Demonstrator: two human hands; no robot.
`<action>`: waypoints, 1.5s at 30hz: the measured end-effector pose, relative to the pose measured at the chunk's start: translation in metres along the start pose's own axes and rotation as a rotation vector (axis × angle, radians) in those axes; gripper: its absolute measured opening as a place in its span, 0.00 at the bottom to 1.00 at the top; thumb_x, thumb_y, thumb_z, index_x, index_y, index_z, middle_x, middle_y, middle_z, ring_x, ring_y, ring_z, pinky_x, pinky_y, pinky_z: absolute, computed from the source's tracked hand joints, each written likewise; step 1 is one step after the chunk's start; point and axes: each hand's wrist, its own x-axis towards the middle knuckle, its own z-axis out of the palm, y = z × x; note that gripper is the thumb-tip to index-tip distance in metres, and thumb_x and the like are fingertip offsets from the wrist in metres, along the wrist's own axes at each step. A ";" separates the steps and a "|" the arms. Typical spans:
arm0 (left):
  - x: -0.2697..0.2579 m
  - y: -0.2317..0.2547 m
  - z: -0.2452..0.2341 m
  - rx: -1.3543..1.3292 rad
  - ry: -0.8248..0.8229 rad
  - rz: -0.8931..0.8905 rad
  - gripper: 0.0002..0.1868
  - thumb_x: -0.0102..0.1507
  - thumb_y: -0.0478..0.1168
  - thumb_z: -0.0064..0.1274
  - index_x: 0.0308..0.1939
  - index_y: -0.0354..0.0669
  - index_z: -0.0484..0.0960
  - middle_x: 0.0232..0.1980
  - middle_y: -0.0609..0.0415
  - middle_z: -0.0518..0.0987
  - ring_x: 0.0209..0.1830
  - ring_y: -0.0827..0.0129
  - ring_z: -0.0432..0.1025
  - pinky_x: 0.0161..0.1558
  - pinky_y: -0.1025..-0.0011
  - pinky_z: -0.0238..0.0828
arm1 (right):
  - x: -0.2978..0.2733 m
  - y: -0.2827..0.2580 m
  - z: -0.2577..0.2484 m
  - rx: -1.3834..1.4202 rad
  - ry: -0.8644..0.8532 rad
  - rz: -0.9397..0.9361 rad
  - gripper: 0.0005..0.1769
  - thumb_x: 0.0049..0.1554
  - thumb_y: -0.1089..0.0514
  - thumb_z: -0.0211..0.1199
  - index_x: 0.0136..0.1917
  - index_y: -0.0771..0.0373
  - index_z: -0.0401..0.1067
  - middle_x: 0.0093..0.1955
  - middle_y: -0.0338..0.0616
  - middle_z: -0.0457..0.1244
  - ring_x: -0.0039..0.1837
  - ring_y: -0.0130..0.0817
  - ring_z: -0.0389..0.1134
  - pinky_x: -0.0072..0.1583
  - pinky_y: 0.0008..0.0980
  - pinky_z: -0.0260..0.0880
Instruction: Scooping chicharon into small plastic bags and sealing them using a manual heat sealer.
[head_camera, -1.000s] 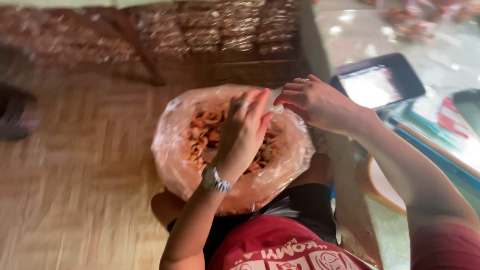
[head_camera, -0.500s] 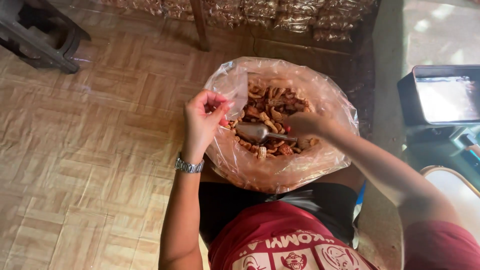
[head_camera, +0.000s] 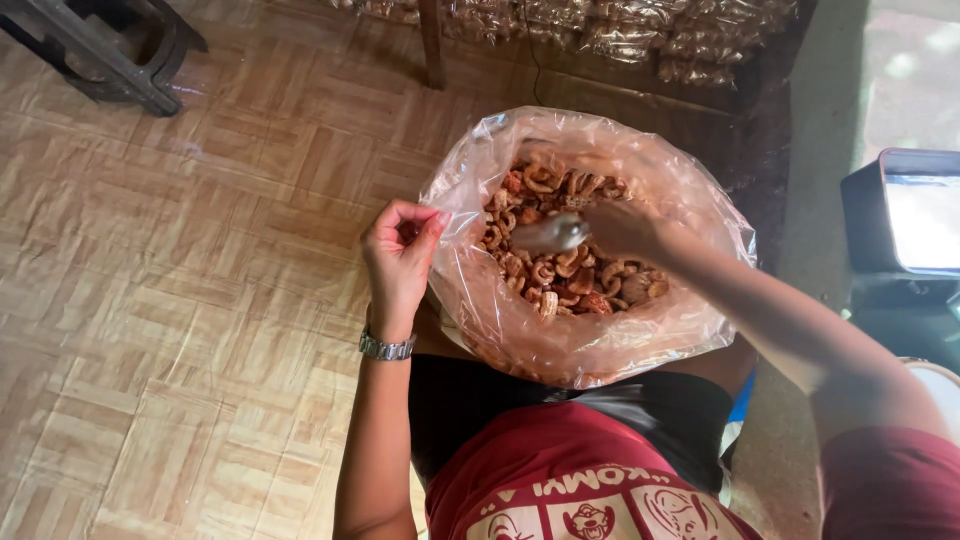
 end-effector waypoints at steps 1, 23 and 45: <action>-0.002 -0.007 -0.004 -0.014 -0.005 -0.033 0.06 0.58 0.35 0.63 0.34 0.40 0.80 0.25 0.55 0.76 0.20 0.79 0.68 0.19 0.84 0.68 | -0.004 0.007 -0.018 0.154 -0.030 0.019 0.14 0.54 0.55 0.52 0.54 0.57 0.67 0.48 0.43 0.68 0.55 0.43 0.70 0.49 0.44 0.71; -0.010 0.003 0.021 -0.304 0.027 -0.188 0.08 0.65 0.37 0.51 0.44 0.35 0.78 0.35 0.51 0.79 0.32 0.74 0.77 0.37 0.74 0.83 | 0.021 0.022 -0.009 0.273 -0.527 -0.050 0.19 0.56 0.38 0.52 0.52 0.47 0.74 0.49 0.45 0.70 0.60 0.44 0.69 0.57 0.48 0.69; -0.010 0.003 0.026 -0.394 -0.192 -0.286 0.07 0.62 0.34 0.54 0.43 0.34 0.80 0.35 0.50 0.79 0.31 0.79 0.72 0.31 0.80 0.77 | 0.028 0.021 0.058 0.316 -0.253 -0.057 0.22 0.48 0.53 0.57 0.55 0.31 0.69 0.52 0.34 0.66 0.59 0.39 0.68 0.58 0.46 0.58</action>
